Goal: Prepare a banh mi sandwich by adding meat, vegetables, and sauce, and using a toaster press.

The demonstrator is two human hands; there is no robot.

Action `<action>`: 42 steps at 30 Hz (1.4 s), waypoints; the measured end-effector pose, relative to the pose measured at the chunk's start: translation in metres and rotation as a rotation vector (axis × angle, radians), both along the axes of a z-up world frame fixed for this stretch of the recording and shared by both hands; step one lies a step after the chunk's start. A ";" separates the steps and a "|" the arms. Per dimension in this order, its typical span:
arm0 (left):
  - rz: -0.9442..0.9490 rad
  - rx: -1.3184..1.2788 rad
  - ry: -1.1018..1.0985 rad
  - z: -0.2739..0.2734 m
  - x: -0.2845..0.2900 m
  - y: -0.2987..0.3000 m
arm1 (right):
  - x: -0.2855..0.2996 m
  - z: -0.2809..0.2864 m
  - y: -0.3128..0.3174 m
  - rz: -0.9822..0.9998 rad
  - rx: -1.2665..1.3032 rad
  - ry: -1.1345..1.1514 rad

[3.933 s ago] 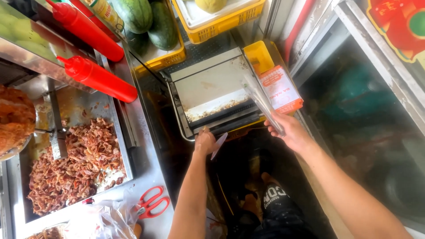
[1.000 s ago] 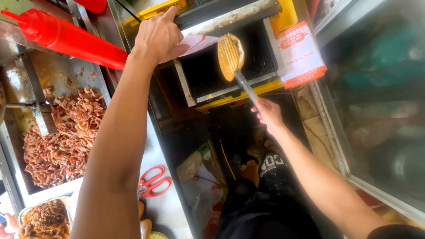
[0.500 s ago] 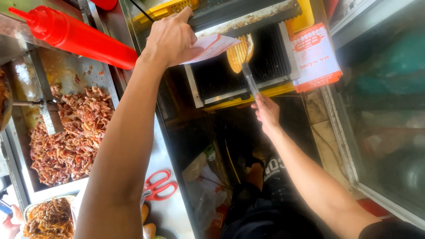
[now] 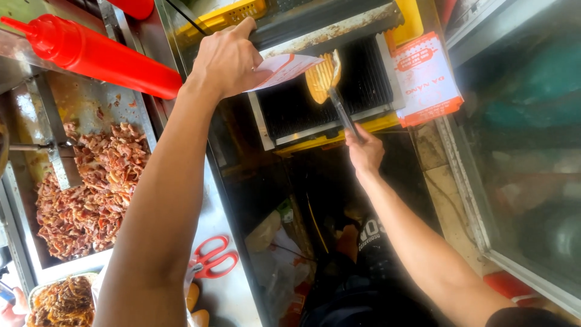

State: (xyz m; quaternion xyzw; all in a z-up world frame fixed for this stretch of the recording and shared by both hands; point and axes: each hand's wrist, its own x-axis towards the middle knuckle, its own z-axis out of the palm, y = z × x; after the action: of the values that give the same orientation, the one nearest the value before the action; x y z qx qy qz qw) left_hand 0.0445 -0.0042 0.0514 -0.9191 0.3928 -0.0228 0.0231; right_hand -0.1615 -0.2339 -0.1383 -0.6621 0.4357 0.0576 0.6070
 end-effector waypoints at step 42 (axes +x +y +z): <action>0.295 -0.074 0.593 -0.280 -0.177 -0.017 | -0.195 0.086 -0.278 0.448 0.213 0.100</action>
State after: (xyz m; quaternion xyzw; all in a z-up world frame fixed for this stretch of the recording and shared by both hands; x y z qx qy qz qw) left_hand -0.1323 -0.0212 -0.2287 -0.9328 0.2439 0.2351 -0.1227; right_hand -0.3568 -0.5115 -0.0527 -0.6708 0.2990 0.2691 0.6230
